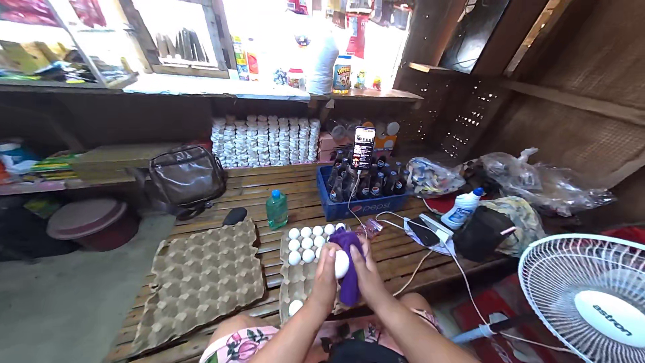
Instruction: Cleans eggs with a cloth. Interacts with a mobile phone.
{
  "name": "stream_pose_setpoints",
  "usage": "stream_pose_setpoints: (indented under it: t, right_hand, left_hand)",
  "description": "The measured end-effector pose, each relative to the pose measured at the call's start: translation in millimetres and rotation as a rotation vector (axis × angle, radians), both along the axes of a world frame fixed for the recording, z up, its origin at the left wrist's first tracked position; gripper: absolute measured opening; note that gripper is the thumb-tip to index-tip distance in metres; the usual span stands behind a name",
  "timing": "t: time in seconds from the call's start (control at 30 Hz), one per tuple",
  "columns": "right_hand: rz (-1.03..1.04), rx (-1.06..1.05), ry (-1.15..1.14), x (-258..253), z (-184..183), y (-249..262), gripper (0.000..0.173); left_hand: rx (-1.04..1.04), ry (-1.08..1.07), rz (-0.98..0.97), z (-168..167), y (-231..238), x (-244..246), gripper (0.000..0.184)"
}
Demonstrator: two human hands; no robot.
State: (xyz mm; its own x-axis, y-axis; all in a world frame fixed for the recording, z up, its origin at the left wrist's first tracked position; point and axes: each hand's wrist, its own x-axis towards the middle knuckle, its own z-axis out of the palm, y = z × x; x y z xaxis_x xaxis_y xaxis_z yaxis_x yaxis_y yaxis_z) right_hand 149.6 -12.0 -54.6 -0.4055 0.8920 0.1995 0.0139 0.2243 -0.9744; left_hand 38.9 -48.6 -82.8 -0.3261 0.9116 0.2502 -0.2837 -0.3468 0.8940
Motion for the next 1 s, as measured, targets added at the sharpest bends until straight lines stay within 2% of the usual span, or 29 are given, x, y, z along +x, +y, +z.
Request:
stream_pose_setpoints:
  t: [0.07,0.13,0.2,0.27,0.33,0.4,0.47,0.53,0.6,0.7,0.77,0.8,0.83,0.9,1.0]
  right_hand:
    - [0.0,0.309,-0.042,-11,-26,-6,0.052]
    - [-0.005,0.587,-0.086,-20,-47,-4,0.048]
    - [-0.009,0.73,-0.08,-24,-56,4,0.041]
    - [0.009,0.77,-0.027,-24,-54,18,0.038]
    - [0.061,0.659,0.035,-21,-47,28,0.037]
    - [0.132,0.389,0.093,-17,-37,34,0.039]
    - [0.132,0.112,0.136,-14,-32,34,0.039]
    - [0.077,-0.057,0.154,-15,-34,28,0.04]
    - [0.065,0.017,0.129,-16,-46,19,0.043]
    - [0.072,0.402,0.003,-18,-71,12,0.041]
    - [0.062,0.614,-0.066,-19,-78,14,0.037]
    - [0.068,0.656,-0.068,-18,-78,18,0.036]
    - [0.077,0.656,-0.057,-16,-75,23,0.036]
    - [0.106,0.529,-0.024,-10,-64,33,0.038]
    - [0.149,0.097,0.058,-1,-46,38,0.044]
  left_hand:
    - [-0.127,-0.189,0.121,4,3,-5,0.049]
    - [-0.225,-0.277,0.173,7,7,-12,0.055]
    - [-0.213,-0.214,0.136,-2,7,-17,0.055]
    - [-0.188,-0.061,0.146,-10,6,-15,0.054]
    - [-0.201,0.082,0.12,-17,2,-13,0.057]
    - [-0.199,0.139,0.095,-21,2,-11,0.052]
    - [-0.179,0.143,0.081,-24,4,-9,0.042]
    - [-0.207,0.06,0.064,-24,4,-9,0.044]
    - [-0.291,-0.094,0.09,-24,5,-8,0.051]
    - [-0.375,-0.29,0.174,-18,10,-8,0.057]
    - [-0.363,-0.234,0.165,-26,8,-10,0.055]
    - [-0.343,-0.167,0.151,-32,7,-10,0.054]
    - [-0.326,-0.09,0.128,-37,6,-10,0.056]
    - [-0.301,0.053,0.077,-40,5,-7,0.061]
    - [-0.228,0.149,0.022,-38,5,-1,0.055]
